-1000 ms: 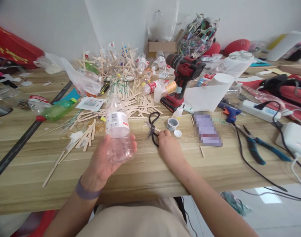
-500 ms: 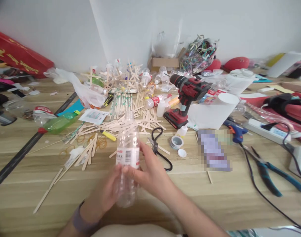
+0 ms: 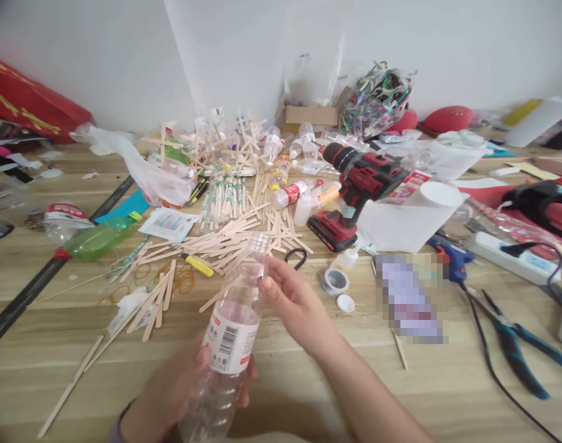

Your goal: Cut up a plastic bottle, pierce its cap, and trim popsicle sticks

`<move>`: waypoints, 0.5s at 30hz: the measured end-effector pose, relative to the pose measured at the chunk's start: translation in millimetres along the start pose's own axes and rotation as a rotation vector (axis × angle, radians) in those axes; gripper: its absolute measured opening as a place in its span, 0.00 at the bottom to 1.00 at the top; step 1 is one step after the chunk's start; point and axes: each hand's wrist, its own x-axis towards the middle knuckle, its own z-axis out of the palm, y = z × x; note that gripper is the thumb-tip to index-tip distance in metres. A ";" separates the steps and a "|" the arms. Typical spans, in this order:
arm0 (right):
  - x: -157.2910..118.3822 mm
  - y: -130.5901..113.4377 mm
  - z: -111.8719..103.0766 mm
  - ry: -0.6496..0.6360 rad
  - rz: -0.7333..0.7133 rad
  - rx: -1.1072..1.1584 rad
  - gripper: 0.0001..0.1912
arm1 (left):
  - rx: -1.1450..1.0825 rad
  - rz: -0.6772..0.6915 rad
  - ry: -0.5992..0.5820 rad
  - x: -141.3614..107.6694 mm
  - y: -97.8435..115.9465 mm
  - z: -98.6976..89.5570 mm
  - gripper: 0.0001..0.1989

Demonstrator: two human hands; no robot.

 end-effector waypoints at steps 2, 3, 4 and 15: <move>-1.6 -1.2 0.5 -0.012 0.021 0.028 0.29 | 0.036 0.004 -0.008 1.0 3.1 -3.7 0.28; -2.2 -1.9 1.1 -0.017 0.030 0.058 0.29 | 0.072 0.006 -0.002 1.2 5.3 -5.0 0.28; -2.9 -2.3 2.1 -0.024 0.035 0.094 0.29 | 0.121 0.010 0.011 1.3 7.9 -5.6 0.28; -22.8 17.2 20.7 0.008 0.073 0.115 0.24 | 0.673 0.183 0.388 -8.5 32.5 -6.7 0.39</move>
